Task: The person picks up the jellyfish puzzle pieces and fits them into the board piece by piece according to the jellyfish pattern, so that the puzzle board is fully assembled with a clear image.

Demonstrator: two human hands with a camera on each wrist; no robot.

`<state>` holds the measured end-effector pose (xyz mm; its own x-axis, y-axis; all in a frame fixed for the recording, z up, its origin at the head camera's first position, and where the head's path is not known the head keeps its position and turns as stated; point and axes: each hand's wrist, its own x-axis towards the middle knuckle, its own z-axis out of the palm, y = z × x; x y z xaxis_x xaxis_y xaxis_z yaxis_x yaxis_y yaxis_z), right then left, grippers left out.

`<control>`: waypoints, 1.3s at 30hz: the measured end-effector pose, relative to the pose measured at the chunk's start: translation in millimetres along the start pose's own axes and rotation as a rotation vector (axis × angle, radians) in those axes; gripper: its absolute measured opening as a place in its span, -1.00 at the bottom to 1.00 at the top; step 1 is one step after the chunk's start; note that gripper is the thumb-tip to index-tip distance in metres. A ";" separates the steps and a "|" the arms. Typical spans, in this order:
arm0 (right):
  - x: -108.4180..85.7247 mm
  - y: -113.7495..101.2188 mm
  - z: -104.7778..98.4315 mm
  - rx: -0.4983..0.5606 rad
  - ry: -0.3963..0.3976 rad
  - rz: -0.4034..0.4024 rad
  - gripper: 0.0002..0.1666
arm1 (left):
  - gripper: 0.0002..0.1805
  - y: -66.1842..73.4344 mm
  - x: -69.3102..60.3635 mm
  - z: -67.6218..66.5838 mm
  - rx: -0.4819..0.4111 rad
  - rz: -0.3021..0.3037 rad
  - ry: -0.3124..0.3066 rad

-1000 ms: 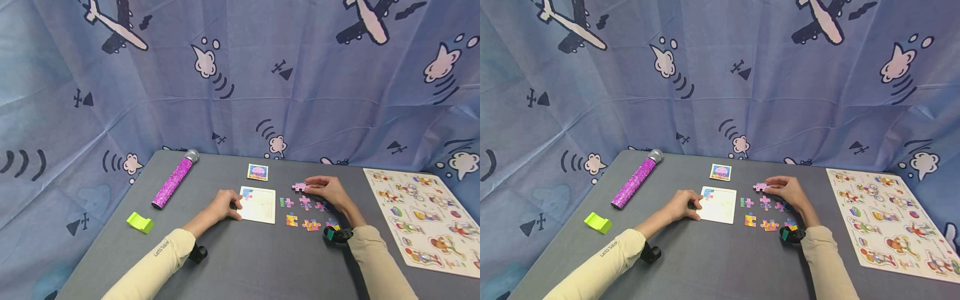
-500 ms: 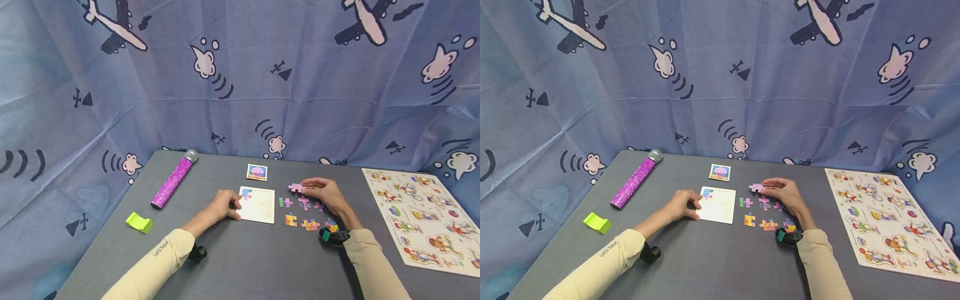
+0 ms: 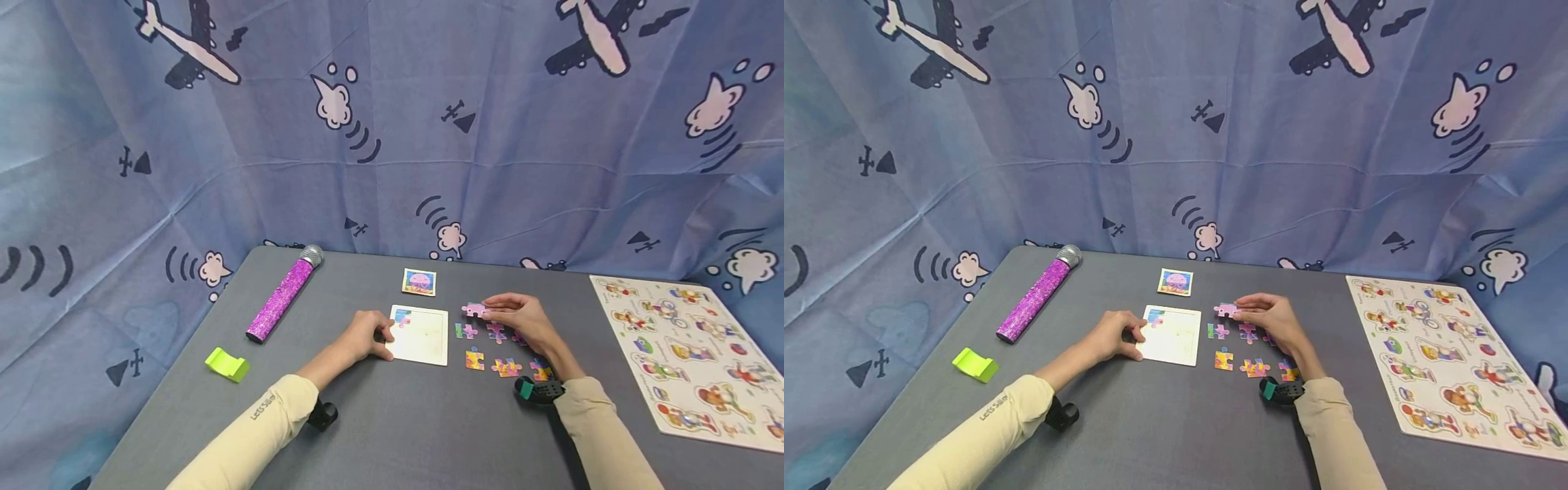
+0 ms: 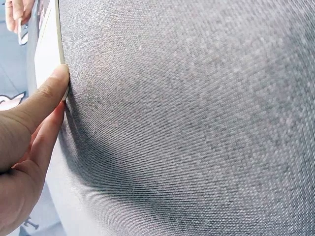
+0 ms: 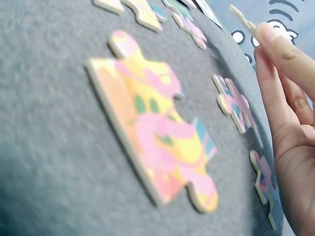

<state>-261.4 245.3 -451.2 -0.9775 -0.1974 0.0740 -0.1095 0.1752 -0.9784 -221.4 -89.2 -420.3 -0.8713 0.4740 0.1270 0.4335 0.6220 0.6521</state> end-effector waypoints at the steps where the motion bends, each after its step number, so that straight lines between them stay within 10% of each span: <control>1: 0.0 -0.4 1.2 0.002 -0.003 0.007 -0.51 | -0.72 -0.3 -0.2 -0.1 0.000 0.004 -0.001; 39: 8.3 -7.0 55.8 0.127 -0.099 -0.020 -0.56 | -0.72 -1.1 -2.5 -0.9 -0.056 0.000 -0.005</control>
<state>-258.8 188.6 -454.4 -0.9520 -0.2952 0.0807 -0.0993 0.0485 -0.9939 -220.0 -91.7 -420.7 -0.8702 0.4771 0.1231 0.4196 0.5866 0.6927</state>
